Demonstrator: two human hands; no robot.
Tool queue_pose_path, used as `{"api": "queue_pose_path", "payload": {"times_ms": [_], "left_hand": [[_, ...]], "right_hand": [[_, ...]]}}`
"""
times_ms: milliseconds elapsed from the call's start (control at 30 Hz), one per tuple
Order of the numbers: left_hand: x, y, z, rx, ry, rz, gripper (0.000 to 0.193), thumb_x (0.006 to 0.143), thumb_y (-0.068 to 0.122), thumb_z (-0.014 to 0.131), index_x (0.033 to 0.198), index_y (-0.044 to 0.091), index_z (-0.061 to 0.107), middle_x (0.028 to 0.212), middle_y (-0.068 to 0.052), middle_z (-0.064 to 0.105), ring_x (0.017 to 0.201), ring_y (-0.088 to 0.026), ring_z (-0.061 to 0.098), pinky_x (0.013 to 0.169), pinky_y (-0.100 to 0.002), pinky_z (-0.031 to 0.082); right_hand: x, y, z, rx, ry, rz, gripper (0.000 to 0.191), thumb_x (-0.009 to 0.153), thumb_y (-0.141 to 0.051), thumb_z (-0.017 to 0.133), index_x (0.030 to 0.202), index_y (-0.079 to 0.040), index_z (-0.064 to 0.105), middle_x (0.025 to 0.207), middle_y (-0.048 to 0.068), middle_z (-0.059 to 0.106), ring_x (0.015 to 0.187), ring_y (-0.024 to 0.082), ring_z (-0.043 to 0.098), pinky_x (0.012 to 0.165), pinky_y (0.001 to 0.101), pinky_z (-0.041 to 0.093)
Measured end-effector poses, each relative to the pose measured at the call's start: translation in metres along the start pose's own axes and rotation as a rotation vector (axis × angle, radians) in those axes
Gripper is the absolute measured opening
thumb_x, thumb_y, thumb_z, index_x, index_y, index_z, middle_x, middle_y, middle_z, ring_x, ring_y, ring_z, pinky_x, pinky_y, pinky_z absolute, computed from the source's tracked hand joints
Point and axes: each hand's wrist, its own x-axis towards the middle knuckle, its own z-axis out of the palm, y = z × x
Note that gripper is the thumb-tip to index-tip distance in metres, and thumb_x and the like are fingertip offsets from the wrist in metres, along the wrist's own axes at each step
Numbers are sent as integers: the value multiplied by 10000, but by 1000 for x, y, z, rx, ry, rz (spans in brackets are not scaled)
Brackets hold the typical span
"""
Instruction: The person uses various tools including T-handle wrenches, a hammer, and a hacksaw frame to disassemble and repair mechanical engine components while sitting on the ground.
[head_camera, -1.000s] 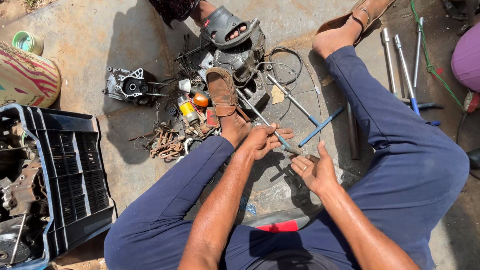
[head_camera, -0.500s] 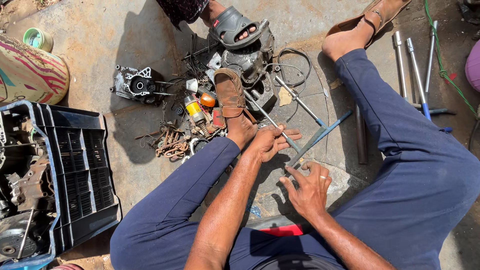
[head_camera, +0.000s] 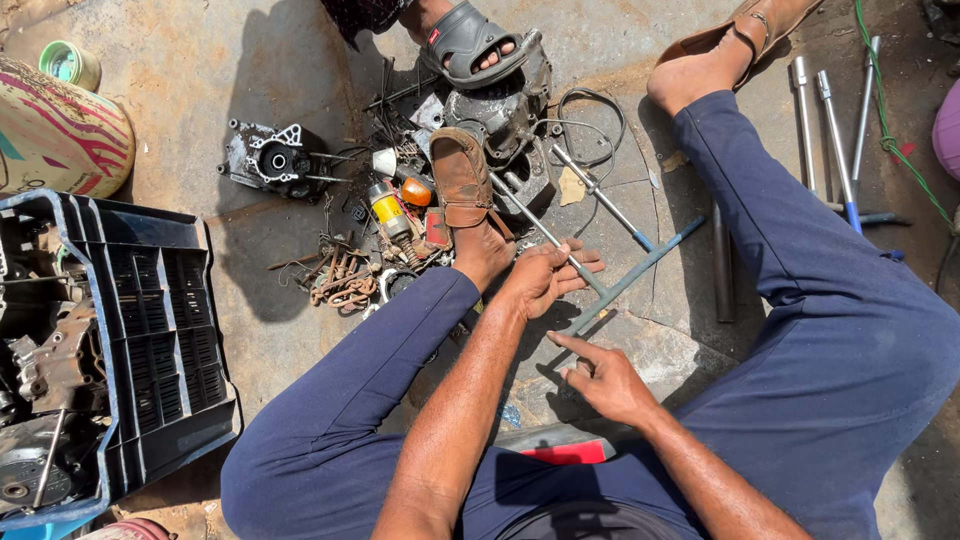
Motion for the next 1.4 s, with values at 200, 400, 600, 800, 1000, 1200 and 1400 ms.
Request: {"api": "queue_pose_path", "payload": {"times_ms": [200,400,600,800,1000,1200,1400], "left_hand": [[-14,3,14,79,70,3,257,1101,145,344,1319,16,387,1263,-322,627,1217,-424,640,990,-508,588],[-7,7,15,29,50,-5,215,1097,94,336,1273,4,419,1321,-354,605,1240,-443,630,994,-514,560],[-4,-4,3,-56,2,8,178,1120,112,371,1227,-14,438,1321,-380,581,1266,-460,612,1032,-526,572],[-6,-4,4,-30,4,10,271,1107,134,371,1294,-38,463,1346,-350,587,1274,-450,603,1035,-507,550],[-16,2,9,-93,-26,37,290,1102,123,364,1307,-70,434,1375,-379,559,1297,-453,591,1062,-522,551],[-17,3,9,-69,-27,2,351,1092,143,379,1359,-83,397,1384,-379,541,1286,-480,579,1028,-519,549],[-15,-3,9,-119,-23,17,331,1103,136,385,1361,-70,391,1391,-386,536,1293,-471,580,1057,-508,541]], "right_hand": [[8,-11,-37,860,276,73,741,853,-33,565,1538,-184,325,574,-35,442,464,84,380,458,269,328],[3,-17,-34,92,-118,125,576,915,-120,681,1487,-83,623,585,-34,417,516,66,370,484,249,331],[10,-9,-46,633,358,132,706,862,-64,628,1517,-140,376,616,-23,525,509,75,431,464,261,331],[7,10,-30,-222,-58,44,553,917,-149,705,1452,-47,604,612,-5,600,522,64,540,537,204,424],[23,37,-43,494,283,106,749,939,-12,659,1624,-181,406,709,80,569,573,156,489,527,378,357],[-5,29,-29,-513,-114,-721,353,902,-110,671,1216,-271,678,838,-33,702,724,100,645,653,338,542],[0,11,-25,216,238,293,550,959,-105,605,1495,-57,498,669,42,537,566,135,495,534,338,389]]}}
